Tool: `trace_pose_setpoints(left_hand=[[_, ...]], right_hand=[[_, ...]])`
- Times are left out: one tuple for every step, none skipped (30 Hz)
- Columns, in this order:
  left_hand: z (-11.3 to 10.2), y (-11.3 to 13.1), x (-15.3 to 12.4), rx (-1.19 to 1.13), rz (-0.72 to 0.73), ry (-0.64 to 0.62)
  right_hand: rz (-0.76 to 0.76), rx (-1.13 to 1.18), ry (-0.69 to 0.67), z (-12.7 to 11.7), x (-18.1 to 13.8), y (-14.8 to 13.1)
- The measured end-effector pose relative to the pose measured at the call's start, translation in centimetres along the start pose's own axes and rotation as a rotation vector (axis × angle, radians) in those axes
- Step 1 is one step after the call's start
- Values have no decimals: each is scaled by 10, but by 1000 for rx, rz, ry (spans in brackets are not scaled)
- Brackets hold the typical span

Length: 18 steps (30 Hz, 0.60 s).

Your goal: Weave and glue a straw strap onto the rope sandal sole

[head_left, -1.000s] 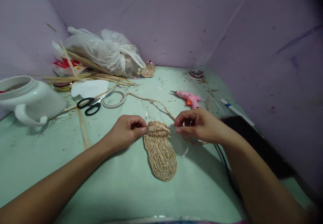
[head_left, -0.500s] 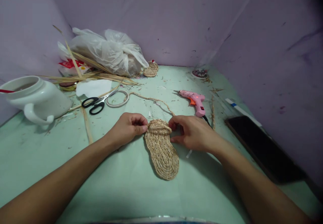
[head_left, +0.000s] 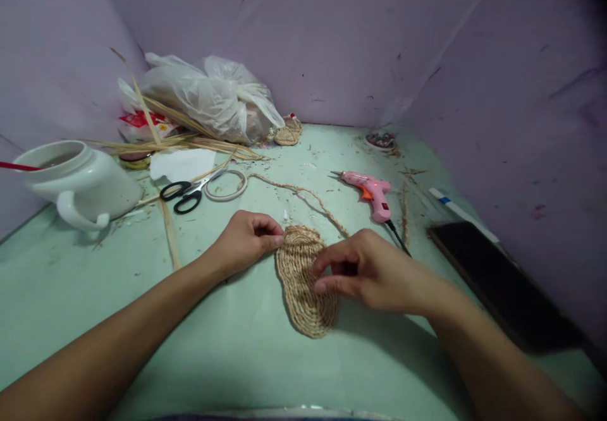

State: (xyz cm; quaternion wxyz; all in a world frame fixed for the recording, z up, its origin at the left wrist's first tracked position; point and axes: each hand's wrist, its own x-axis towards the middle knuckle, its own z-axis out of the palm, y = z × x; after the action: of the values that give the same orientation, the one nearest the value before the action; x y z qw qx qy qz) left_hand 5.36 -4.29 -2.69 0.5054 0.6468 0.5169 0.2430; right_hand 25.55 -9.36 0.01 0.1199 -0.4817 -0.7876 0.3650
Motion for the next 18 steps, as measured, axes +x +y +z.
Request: trace_pose_setpoints(left_hand=[[0,0,0,3,4,-6],[0,0,0,3,9,-13],[-1,0,0,2,13,-21],[-1,-1,0,0,16,-25],[-1,-1,0,-4,17,-27],[-1,-1,0,-9,18,-27],[-1,-2,0,-14,21,-24],[-1,-2,0,-19,25,-21],[-1,-3,1,-20,32,-19],[0,-4,1,-19,40,-19],[0,-4,1,-17,46,-19],[0,-5,1,-14,50,-20],[0,-5,1,-13,55,-24],[-1,-5,0,-14,59,-30],[-2,-4,0,-18,63,-36],[-3,-4,-1,-25,62,-39],[-4,-3,-2,-33,55,-39],[-6,-2,-2,-41,43,-34]], right_hand=[[-29,-18,-31,2,0,-2],[-49,-37,-44,4,1,-3],[-56,-52,-42,5,1,-3],[-53,-63,-29,6,3,-2],[-44,-67,-13,7,4,-1],[-38,-69,2,7,5,0],[-39,-73,6,8,5,0],[-50,-79,2,8,5,0],[-69,-86,-13,9,5,-1],[-89,-94,-29,10,5,-3],[-103,-100,-38,11,5,-4],[-106,-103,-33,11,4,-5],[-95,-100,-8,11,4,-5],[-73,-91,37,11,4,-5],[-46,-79,98,10,4,-3],[-19,-67,171,8,4,-1],[3,-55,243,6,5,3],[19,-44,305,3,5,6]])
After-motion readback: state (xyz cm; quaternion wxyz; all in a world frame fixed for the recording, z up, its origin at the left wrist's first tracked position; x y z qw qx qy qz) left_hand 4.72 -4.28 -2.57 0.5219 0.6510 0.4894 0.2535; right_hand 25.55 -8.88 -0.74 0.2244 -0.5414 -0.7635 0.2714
